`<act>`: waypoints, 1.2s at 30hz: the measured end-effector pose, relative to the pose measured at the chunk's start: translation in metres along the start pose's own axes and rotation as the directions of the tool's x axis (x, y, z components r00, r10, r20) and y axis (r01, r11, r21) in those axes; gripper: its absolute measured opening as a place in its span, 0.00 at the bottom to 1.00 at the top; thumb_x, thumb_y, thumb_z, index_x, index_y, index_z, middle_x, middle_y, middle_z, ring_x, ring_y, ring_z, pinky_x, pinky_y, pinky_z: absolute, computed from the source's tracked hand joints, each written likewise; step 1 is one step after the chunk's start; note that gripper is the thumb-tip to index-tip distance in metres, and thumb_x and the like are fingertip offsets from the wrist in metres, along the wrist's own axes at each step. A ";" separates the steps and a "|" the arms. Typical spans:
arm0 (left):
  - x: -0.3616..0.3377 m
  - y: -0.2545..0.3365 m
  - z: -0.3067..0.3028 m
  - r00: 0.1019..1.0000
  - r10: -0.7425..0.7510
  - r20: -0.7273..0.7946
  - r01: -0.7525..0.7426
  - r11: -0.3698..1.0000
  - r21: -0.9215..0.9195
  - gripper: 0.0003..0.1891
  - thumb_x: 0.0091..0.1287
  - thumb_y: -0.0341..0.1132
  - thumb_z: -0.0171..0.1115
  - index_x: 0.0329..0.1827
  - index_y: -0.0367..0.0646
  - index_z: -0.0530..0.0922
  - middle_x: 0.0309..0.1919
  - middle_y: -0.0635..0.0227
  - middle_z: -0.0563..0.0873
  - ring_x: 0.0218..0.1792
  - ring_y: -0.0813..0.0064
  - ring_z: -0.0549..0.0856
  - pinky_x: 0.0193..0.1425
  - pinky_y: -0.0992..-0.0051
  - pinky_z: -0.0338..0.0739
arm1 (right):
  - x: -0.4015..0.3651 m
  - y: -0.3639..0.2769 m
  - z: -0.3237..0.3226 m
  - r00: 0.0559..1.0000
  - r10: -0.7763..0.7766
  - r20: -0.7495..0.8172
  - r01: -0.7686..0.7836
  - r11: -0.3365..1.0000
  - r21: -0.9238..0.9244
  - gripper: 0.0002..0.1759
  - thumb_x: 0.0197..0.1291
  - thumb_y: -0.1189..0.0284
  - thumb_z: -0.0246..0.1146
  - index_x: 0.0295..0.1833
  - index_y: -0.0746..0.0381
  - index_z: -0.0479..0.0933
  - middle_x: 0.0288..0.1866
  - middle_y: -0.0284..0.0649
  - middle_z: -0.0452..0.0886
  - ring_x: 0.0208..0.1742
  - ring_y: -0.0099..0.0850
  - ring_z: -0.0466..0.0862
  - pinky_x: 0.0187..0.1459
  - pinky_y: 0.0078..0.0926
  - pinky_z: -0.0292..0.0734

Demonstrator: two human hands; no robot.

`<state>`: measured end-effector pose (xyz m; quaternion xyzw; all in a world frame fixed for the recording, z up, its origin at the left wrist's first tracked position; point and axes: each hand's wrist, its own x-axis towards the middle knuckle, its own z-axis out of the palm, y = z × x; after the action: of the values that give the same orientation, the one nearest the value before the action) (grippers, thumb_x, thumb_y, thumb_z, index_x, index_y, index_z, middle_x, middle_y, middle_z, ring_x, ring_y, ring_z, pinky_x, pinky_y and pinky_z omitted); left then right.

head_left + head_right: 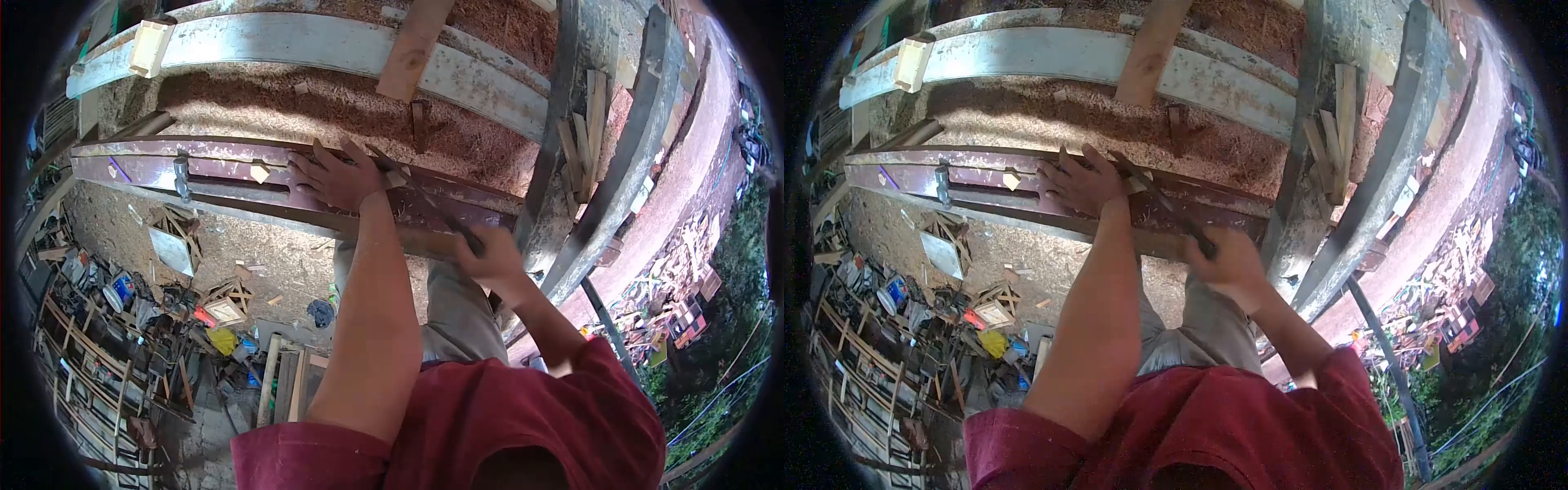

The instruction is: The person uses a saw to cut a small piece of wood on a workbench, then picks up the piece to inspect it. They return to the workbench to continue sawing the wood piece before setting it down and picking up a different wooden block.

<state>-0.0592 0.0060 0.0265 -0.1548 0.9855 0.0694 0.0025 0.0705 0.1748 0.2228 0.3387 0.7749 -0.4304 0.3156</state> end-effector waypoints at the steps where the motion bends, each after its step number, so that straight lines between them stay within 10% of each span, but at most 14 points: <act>1: 0.000 0.002 -0.003 1.000 -0.013 0.010 0.013 1.000 -0.016 0.30 0.81 0.57 0.51 0.76 0.46 0.76 0.85 0.42 0.62 0.86 0.41 0.59 0.87 0.34 0.52 | 0.021 0.001 0.017 1.000 -0.002 -0.011 0.003 0.999 0.036 0.18 0.67 0.59 0.67 0.37 0.65 0.86 0.28 0.55 0.84 0.33 0.55 0.88 0.37 0.46 0.81; 5: 0.002 -0.002 0.005 0.999 0.007 -0.033 -0.006 1.000 0.027 0.31 0.82 0.61 0.50 0.76 0.51 0.78 0.84 0.43 0.64 0.85 0.43 0.62 0.88 0.37 0.53 | -0.008 0.011 0.006 0.982 -0.169 -0.088 0.172 0.985 0.020 0.17 0.69 0.62 0.68 0.38 0.67 0.87 0.24 0.53 0.81 0.25 0.38 0.85 0.32 0.42 0.77; 12: 0.002 0.007 -0.003 0.999 -0.039 0.037 0.039 0.999 0.016 0.29 0.81 0.58 0.53 0.80 0.60 0.75 0.86 0.42 0.60 0.86 0.39 0.59 0.86 0.36 0.55 | 0.030 -0.001 0.025 0.997 -0.040 -0.063 0.042 0.999 0.027 0.20 0.68 0.56 0.67 0.39 0.64 0.87 0.28 0.56 0.84 0.34 0.58 0.88 0.40 0.50 0.82; 36: 0.003 0.000 0.000 0.999 0.023 0.034 -0.025 0.999 0.040 0.33 0.82 0.61 0.50 0.83 0.56 0.71 0.86 0.42 0.60 0.86 0.41 0.59 0.87 0.36 0.53 | -0.022 0.031 -0.008 0.998 -0.058 0.002 0.057 0.994 0.097 0.24 0.71 0.54 0.65 0.31 0.64 0.82 0.29 0.59 0.83 0.35 0.63 0.85 0.39 0.56 0.79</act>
<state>-0.0617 0.0053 0.0263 -0.1416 0.9883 0.0520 0.0212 0.1064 0.1888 0.2292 0.3301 0.7619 -0.4771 0.2881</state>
